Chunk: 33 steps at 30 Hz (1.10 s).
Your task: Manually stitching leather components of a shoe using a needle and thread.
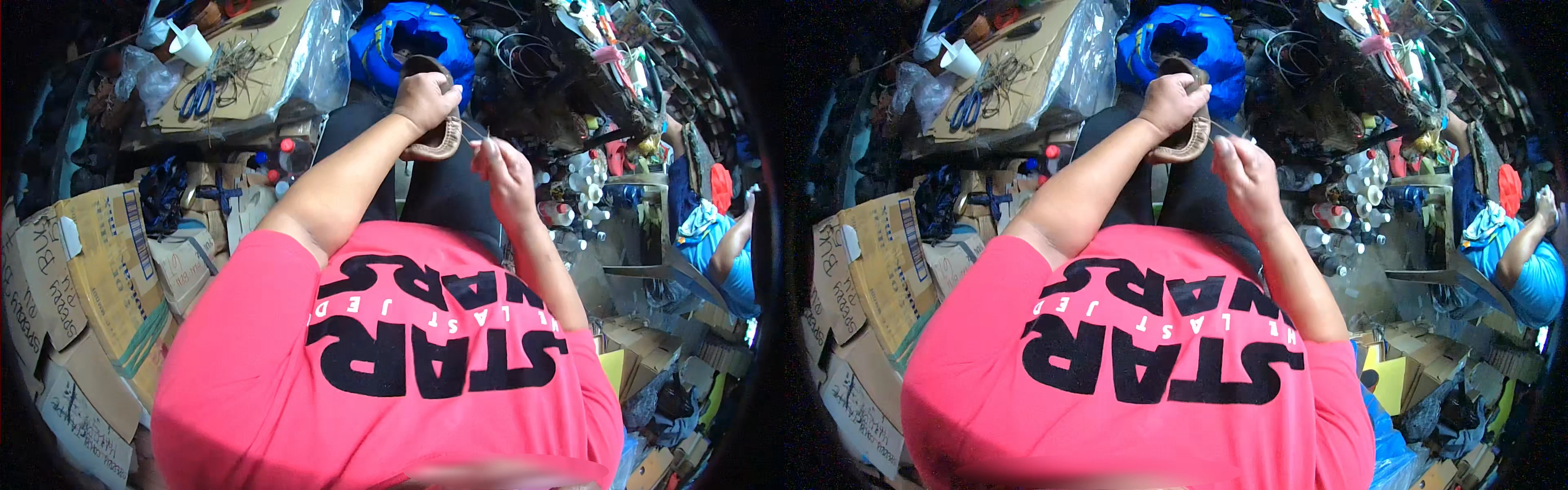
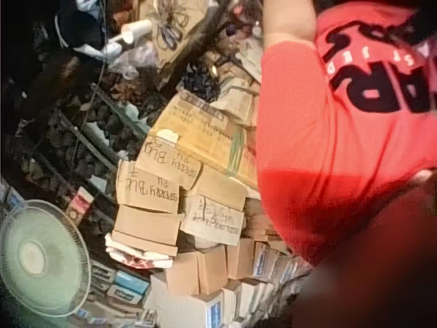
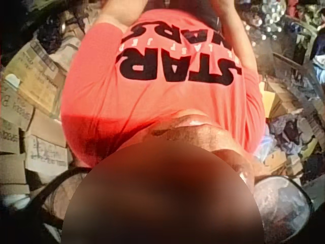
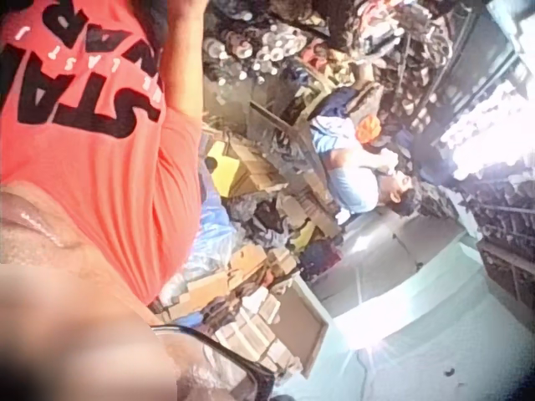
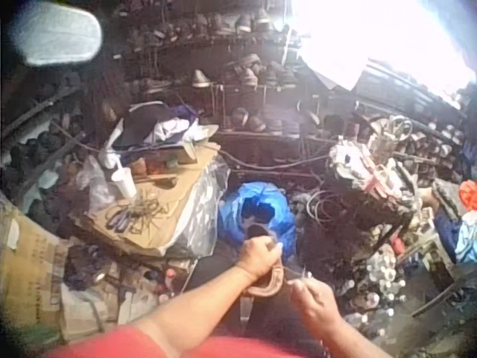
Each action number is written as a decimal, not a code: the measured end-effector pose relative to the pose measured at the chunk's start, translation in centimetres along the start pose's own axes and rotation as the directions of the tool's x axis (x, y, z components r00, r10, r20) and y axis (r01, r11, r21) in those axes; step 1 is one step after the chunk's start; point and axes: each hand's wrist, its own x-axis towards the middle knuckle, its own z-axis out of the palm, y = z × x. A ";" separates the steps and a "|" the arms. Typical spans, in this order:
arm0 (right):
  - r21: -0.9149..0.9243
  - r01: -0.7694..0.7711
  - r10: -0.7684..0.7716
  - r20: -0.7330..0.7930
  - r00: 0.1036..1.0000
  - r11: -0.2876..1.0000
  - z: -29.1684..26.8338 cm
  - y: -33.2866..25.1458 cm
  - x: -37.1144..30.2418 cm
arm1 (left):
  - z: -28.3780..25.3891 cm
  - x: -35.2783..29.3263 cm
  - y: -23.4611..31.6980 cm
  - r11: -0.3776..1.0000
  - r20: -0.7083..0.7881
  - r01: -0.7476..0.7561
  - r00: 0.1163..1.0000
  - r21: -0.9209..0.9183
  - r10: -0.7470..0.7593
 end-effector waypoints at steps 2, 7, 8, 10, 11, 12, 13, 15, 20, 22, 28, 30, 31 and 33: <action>-0.348 0.128 -0.139 -0.006 0.990 0.929 -1.0 -2.4 -1.4 | -0.9 0.8 0.7 0.991 -0.022 0.007 1.000 -0.130 -0.010; -0.531 0.405 -0.023 0.585 0.811 0.744 -5.7 -7.2 -6.2 | -4.7 1.9 3.0 0.944 -0.128 -0.156 0.984 -0.292 0.124; -0.470 0.306 0.004 0.551 0.835 0.828 -6.3 -6.8 -6.6 | -4.9 1.6 3.6 0.939 -0.116 -0.160 0.985 -0.303 0.130; -0.460 0.192 0.010 0.402 0.916 0.867 -6.3 -6.3 -5.8 | -5.7 1.0 4.6 0.909 -0.127 -0.218 0.975 -0.354 0.184; -0.483 0.148 -0.061 0.191 0.980 0.863 -6.0 -4.6 -5.4 | -6.0 0.4 5.3 0.907 -0.125 -0.218 0.975 -0.360 0.185; -0.453 -0.051 0.061 0.007 0.998 0.890 -5.2 -4.9 -4.5 | -6.2 -0.2 5.8 0.909 -0.104 -0.236 0.971 -0.344 0.213; -0.383 0.002 -0.004 -0.003 1.000 0.924 -4.7 -4.2 -3.4 | -6.3 -0.9 6.1 0.910 -0.083 -0.254 0.967 -0.327 0.240; -0.414 -0.004 0.021 0.037 0.999 0.910 -2.9 -3.5 -1.0 | -6.5 -2.3 6.8 0.914 -0.018 -0.235 0.970 -0.332 0.243; -0.098 -0.113 0.069 -0.373 0.925 0.989 -4.0 7.7 2.7 | -4.5 -5.6 5.8 0.919 0.201 -0.357 0.900 -0.169 0.387; 0.314 -0.244 0.377 -0.489 0.786 0.917 -7.9 10.6 1.4 | -2.1 -7.1 2.4 0.953 0.479 -0.300 0.830 -0.047 0.285; 0.909 0.089 0.600 -0.340 0.724 0.407 -25.4 17.1 -9.8 | -3.1 -3.9 -0.4 0.926 0.848 0.235 0.512 -0.296 0.142; 0.829 0.182 0.661 -0.537 0.524 0.529 -28.5 15.1 -11.8 | -4.4 -4.2 -0.7 0.882 0.851 0.337 0.510 -0.329 0.123; 0.825 0.151 0.690 -0.542 0.480 0.544 -29.6 13.7 -12.5 | -5.0 -4.3 -1.0 0.886 0.848 0.337 0.519 -0.318 0.107; 0.839 0.236 0.624 -0.527 0.577 0.491 -35.2 12.6 -19.0 | -4.8 -4.0 -0.9 0.848 0.877 0.412 0.466 -0.332 0.117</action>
